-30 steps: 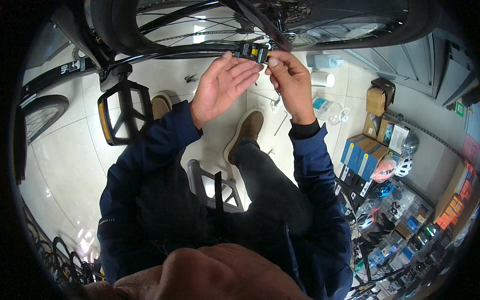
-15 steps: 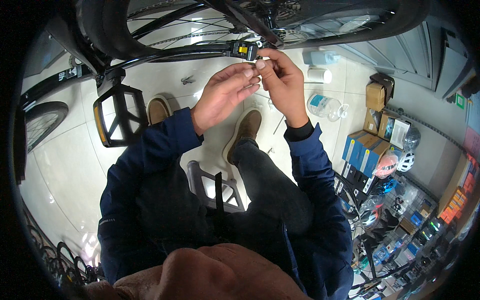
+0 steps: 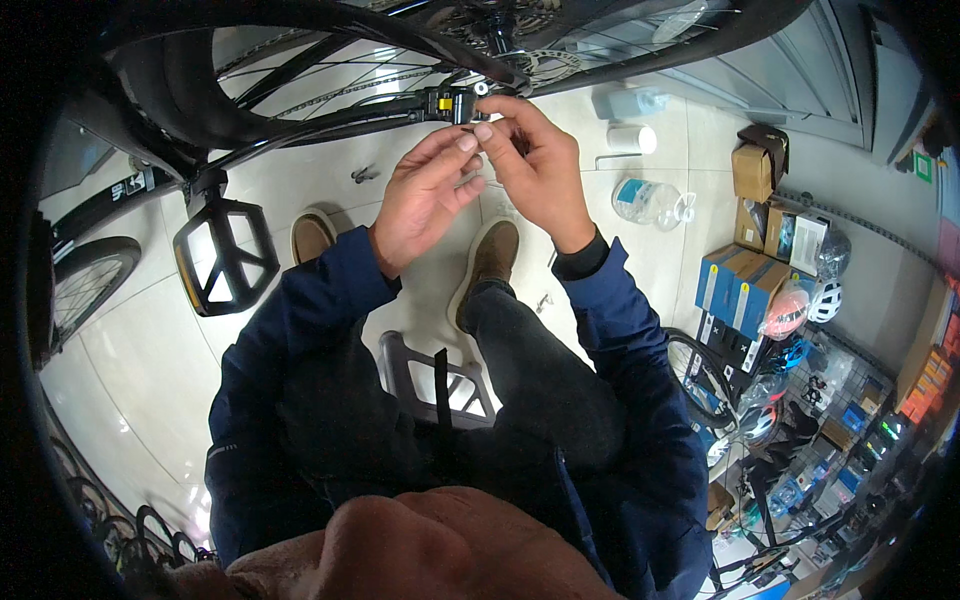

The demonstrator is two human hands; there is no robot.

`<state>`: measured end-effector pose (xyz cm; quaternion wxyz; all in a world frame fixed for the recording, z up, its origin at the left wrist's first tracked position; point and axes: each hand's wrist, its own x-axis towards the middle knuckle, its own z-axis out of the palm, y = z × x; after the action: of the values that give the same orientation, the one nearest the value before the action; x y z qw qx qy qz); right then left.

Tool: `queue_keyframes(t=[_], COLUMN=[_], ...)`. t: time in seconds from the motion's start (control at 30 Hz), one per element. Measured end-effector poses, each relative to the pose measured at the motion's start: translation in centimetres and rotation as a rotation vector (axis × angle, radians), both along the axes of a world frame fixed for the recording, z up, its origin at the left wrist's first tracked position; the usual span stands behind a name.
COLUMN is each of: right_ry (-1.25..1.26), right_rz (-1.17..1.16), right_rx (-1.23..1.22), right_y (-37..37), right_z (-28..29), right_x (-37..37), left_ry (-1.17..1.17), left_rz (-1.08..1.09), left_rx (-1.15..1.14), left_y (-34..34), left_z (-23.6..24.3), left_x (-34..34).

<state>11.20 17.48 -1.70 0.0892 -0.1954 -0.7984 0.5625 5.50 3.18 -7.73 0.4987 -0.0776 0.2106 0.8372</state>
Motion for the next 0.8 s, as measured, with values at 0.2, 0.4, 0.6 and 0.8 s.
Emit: queue_keyframes(t=[0.2,0.4,0.6,0.8], right_ry=[-0.003,-0.004,0.004,0.023], right_rz=[-0.008,-0.012,-0.001,-0.005], right_rx=[0.007,-0.039,-0.063,0.035], right_y=[-0.2,-0.1,-0.2,-0.1], right_z=[0.2,0.0,-0.1,-0.2], right_x=[0.0,0.0,0.0,0.0], left_ry=[-0.007,0.071,0.073,0.141], left_rz=[-0.004,-0.003,0.003,0.059], left_rx=[0.021,0.041,-0.007,-0.133], left_y=[-0.1,0.1,-0.4,-2.0], left_z=[-0.3,-0.3,-0.5,0.4], left_x=[-0.1,-0.1,-0.4,-1.1])
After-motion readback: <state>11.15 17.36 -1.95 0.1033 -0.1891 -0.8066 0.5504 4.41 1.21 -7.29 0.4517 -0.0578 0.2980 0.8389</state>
